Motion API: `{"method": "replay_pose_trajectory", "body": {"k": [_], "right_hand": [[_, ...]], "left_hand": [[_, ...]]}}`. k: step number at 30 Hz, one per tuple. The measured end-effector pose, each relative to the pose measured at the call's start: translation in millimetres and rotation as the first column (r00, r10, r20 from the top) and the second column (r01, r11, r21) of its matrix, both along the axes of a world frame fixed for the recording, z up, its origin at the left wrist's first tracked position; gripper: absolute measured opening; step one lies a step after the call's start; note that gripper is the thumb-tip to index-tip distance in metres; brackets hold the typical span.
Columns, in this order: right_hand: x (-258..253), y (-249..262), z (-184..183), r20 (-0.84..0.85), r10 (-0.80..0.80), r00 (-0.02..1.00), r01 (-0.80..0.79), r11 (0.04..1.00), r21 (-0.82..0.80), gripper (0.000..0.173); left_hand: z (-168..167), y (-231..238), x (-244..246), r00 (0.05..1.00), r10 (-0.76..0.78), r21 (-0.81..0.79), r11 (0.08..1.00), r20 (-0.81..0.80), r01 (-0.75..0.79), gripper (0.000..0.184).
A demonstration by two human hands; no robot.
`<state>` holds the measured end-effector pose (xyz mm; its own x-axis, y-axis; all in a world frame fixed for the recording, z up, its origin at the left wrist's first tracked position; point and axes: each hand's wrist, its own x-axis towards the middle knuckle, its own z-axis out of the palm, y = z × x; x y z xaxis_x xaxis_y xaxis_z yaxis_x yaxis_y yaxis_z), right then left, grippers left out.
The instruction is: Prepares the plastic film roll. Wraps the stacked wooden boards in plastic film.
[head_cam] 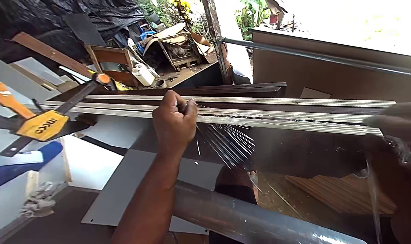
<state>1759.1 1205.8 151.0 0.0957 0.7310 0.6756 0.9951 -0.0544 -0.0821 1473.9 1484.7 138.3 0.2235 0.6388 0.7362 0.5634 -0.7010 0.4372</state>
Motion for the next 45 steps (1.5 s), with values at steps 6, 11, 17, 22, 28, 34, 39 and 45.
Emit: {"method": "replay_pose_trajectory", "body": {"k": [6,11,17,22,28,34,39,45], "right_hand": [[-93,98,-11,0.233,0.268,0.935,-0.232,0.958,-0.169,0.036],[-98,121,-17,0.352,0.211,0.912,-0.164,0.973,-0.160,0.035],[-95,123,-21,0.290,0.230,0.929,-0.207,0.972,-0.110,0.032],[-99,124,-10,0.195,0.250,0.948,-0.219,0.961,-0.167,0.027],[-97,131,-12,0.165,0.246,0.955,-0.227,0.966,-0.123,0.016],[-89,140,-16,0.179,0.241,0.954,-0.231,0.970,-0.075,0.018],[-90,142,-12,0.152,0.223,0.963,-0.202,0.969,-0.143,0.026],[-98,142,-9,0.095,0.149,0.984,-0.133,0.979,-0.152,0.040]], "left_hand": [[1,0,2,1.000,0.017,-0.001,1.000,0.001,-0.017,0.022],[0,2,1,1.000,0.018,-0.014,1.000,0.014,-0.018,0.022],[-6,5,-1,0.997,-0.046,0.080,0.996,0.070,0.040,0.019],[-10,7,-7,0.995,-0.101,0.208,0.973,-0.002,0.100,0.013],[-14,6,-17,0.967,-0.238,0.253,0.933,-0.094,0.254,0.023],[-23,21,-18,0.942,-0.283,0.378,0.864,-0.177,0.331,0.040],[-26,26,-16,0.946,-0.250,0.426,0.847,-0.205,0.316,0.048],[-26,24,-10,0.956,-0.074,0.492,0.845,-0.282,0.210,0.070]]}}
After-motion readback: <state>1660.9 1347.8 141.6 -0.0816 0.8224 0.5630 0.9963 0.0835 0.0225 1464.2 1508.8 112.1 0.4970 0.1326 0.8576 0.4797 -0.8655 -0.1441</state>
